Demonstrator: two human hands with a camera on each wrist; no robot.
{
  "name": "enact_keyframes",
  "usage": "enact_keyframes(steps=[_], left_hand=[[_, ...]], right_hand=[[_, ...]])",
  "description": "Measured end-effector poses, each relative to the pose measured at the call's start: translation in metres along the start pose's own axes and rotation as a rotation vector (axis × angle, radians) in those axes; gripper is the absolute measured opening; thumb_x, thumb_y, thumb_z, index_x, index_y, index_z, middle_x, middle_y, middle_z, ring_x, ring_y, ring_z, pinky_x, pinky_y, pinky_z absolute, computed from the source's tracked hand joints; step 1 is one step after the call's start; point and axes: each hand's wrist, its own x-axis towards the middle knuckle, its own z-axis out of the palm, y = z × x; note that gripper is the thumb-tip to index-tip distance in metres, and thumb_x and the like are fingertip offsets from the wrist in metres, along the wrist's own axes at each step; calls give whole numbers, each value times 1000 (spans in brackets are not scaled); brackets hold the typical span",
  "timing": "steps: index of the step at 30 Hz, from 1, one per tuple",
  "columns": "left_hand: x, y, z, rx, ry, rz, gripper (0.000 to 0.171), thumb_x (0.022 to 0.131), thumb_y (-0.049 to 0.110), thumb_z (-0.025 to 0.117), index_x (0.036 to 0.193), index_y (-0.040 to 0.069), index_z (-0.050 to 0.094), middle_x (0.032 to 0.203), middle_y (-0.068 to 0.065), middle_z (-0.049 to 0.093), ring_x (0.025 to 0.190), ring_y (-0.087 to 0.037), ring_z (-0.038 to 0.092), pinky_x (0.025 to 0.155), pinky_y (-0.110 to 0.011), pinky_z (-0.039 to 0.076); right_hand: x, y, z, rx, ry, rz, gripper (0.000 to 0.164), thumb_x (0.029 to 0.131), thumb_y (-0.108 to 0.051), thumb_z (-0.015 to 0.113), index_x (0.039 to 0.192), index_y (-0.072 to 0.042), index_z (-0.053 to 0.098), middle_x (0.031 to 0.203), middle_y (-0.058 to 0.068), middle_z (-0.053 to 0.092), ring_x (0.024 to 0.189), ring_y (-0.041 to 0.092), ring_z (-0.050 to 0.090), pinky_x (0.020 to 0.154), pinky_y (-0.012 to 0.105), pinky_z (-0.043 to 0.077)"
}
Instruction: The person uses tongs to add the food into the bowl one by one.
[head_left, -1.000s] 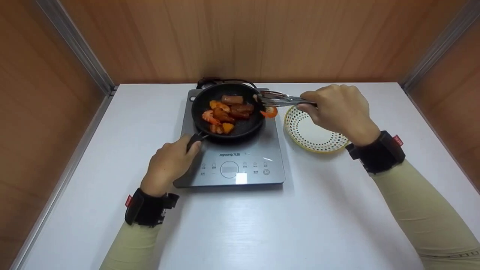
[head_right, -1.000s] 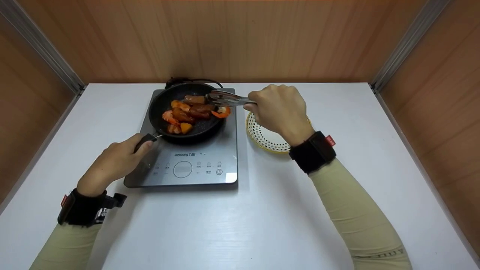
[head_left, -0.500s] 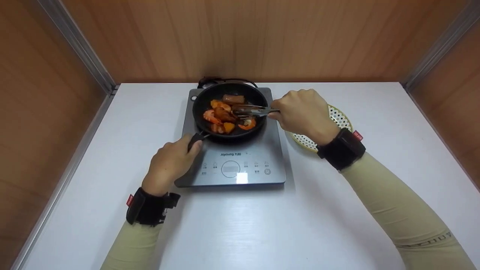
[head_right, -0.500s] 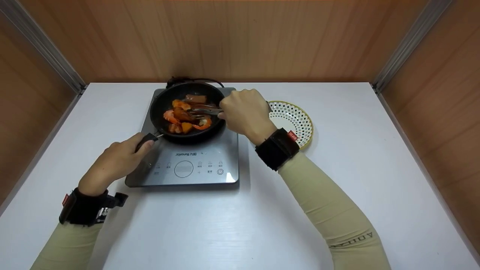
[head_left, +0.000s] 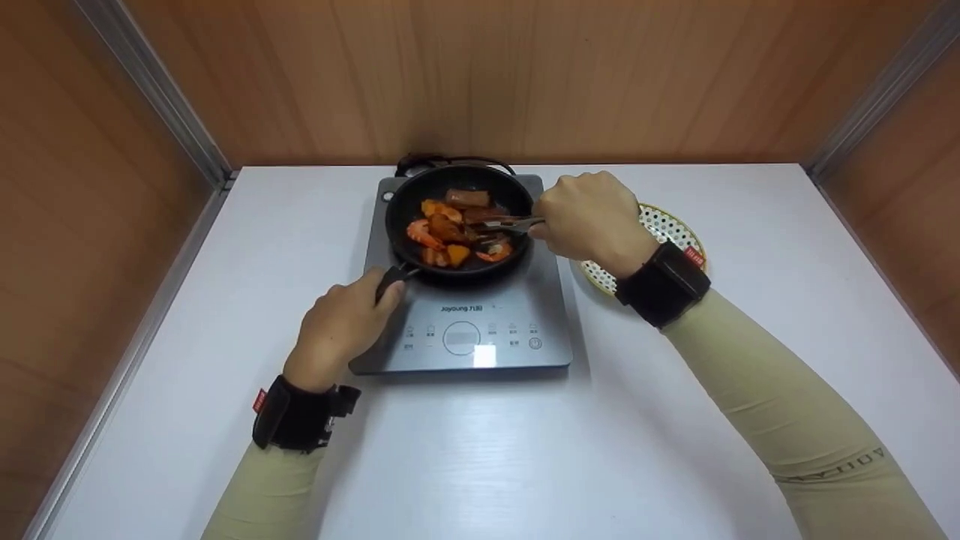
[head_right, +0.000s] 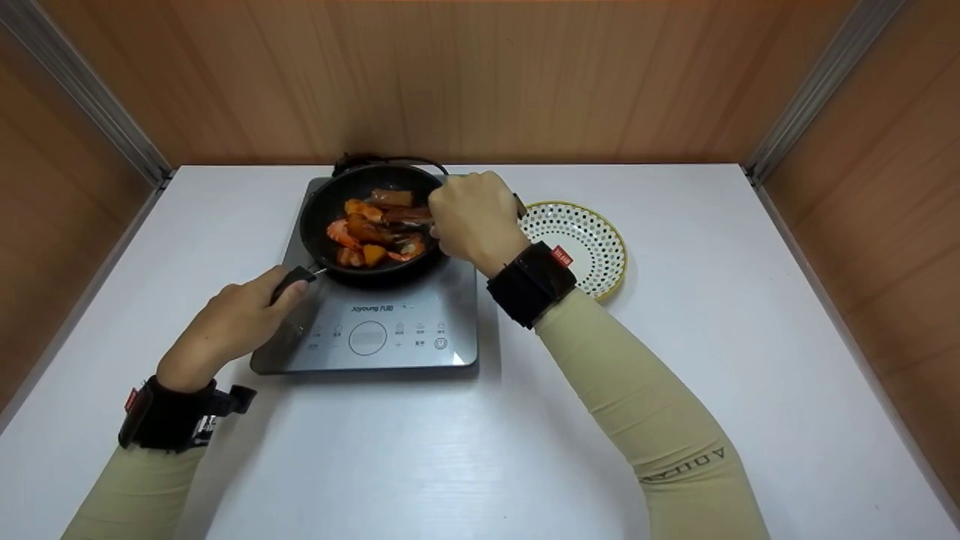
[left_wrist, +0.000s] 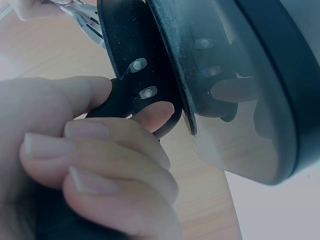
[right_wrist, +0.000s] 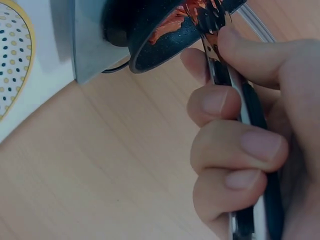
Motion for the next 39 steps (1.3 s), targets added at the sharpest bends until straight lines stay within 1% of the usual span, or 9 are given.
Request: enact_keyframes(steps=[7,12,17,23,26,32,39], left_hand=[[1,0,2,2,2,-4,35,113,46,45,114,12,55,93,-17,64,80,-32,60,62,-39,40],[0,1,1,4,6,3,36,113,46,45,115,12,55,95,-18,65,80,-33,60,62,-40,40],[0,0,1,13,10,10,36,114,46,45,114,11,55,92,-17,65,77,-31,61,60,-39,41],[0,-2,1,8,10,3,35,114,44,45,114,11,56,89,-15,64,76,-31,61,59,-38,41],[0,-2,1,2,7,4,35,114,44,45,114,11,56,88,-15,64,75,-30,62,59,-38,41],[0,-3,1,0,3,2,34,114,44,45,112,11,54,86,-14,62,75,-30,61,58,-37,42],[-1,-3,0,0,1,-8,34,114,44,45,112,11,55,87,-15,63,76,-31,61,59,-38,41]], right_hand=[[-1,-3,2,-19,9,44,32,97,-42,74,95,-11,83,81,14,74,65,37,67,60,55,54],[-1,-6,8,-32,38,44,34,97,-39,73,88,-8,80,80,16,73,65,38,68,60,56,55],[-4,-13,13,-46,69,52,35,97,-38,75,84,-5,78,80,17,73,65,40,68,60,57,55],[-3,-22,16,-52,59,70,37,98,-38,74,85,-3,78,83,17,73,67,41,69,60,56,55],[-2,-24,18,-50,47,73,37,99,-38,74,86,-3,78,84,17,74,68,40,70,60,56,55],[-2,-23,23,-33,50,74,35,99,-38,74,88,-5,78,83,17,73,67,40,69,59,56,55],[-8,-18,28,11,57,61,33,101,-42,70,96,-10,78,81,15,71,66,39,68,58,55,53]])
